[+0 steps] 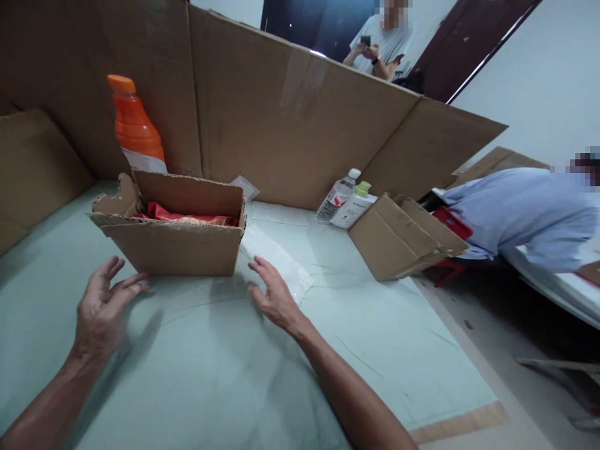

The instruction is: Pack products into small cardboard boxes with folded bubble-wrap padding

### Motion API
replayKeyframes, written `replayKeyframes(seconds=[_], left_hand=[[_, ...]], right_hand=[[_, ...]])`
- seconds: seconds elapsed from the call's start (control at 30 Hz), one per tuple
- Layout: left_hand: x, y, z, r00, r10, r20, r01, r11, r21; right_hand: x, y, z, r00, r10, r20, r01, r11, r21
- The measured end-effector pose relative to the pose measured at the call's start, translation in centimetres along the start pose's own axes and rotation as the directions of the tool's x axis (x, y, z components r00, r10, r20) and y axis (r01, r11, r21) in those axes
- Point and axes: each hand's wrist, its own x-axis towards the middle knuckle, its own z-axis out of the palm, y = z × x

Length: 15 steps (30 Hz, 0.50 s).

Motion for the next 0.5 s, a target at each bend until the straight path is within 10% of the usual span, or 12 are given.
replayKeyframes(seconds=[0.23, 0.5], left_hand=[[0.8, -0.2, -0.3, 0.977, -0.138, -0.162, 0.141, 0.990, 0.009], [0.3, 0.4, 0.1, 0.981, -0.098, -0.165, 0.132, 0.968, 0.211]], right_hand=[[-4.9, 4.1, -7.4, 0.983, 0.182, 0.041, -0.118, 0.776, -0.620], [-5.7, 5.1, -6.3, 1.000, 0.003, -0.008, -0.007, 0.765, -0.644]])
